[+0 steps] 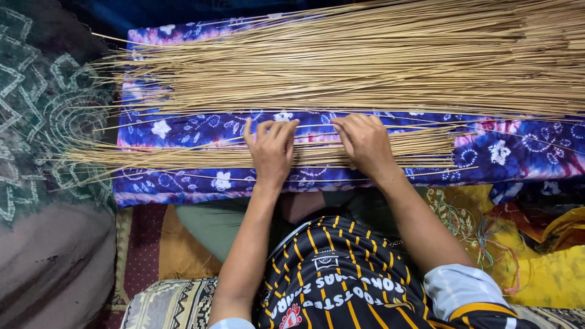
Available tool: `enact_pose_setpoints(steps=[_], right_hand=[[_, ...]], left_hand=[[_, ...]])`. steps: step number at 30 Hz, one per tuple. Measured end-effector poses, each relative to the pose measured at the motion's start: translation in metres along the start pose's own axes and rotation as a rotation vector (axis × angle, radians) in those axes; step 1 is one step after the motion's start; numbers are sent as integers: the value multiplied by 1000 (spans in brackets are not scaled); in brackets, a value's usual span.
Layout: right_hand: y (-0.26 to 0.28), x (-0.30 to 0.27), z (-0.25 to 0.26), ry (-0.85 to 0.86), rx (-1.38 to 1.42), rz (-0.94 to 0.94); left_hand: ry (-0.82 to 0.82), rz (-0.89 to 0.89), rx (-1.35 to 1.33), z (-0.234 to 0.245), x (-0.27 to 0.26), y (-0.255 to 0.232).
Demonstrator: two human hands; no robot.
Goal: Weaving thin bamboo sticks together on a patterned surface to create a mat.
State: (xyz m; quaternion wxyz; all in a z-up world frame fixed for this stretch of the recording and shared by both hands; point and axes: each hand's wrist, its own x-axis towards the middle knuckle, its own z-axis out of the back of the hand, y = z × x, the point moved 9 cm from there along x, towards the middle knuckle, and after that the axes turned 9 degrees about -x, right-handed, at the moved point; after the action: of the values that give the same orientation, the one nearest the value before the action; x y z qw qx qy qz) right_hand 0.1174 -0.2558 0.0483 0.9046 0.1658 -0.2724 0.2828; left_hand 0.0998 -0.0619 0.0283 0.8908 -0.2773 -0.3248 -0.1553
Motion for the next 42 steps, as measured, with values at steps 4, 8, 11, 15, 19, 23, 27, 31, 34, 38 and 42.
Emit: enact_pose_setpoints(steps=[4,8,11,15,19,23,27,31,34,38,42], right_hand=[[-6,-5,-8,4,-28,-23],[22,11,8,18,15,1],[10,4,0,23,16,-5],[-24,-12,-4,41,-33,-58],[-19,-10,-10,27,-62,-55],[-5,-5,-7,28,-17,-39],[-10,-7,-3,20,-14,-42],[-13,-5,16,11,-12,-30],[-21,-10,16,1,-49,-18],[-34,-11,24,37,-34,-47],[-68,-26,27,113,-154,-30]], left_hand=[[10,4,5,3,7,-8],[47,-51,-38,-5,14,-27],[46,-40,-26,-8,9,-17],[25,19,14,11,9,-5],[23,4,0,-5,13,-11],[26,-51,-29,-9,15,-29],[3,-36,-38,-13,7,-21],[-7,-15,-15,-3,12,-15],[-3,-10,-16,3,14,-8],[85,-17,13,6,13,6],[152,-17,109,27,3,34]])
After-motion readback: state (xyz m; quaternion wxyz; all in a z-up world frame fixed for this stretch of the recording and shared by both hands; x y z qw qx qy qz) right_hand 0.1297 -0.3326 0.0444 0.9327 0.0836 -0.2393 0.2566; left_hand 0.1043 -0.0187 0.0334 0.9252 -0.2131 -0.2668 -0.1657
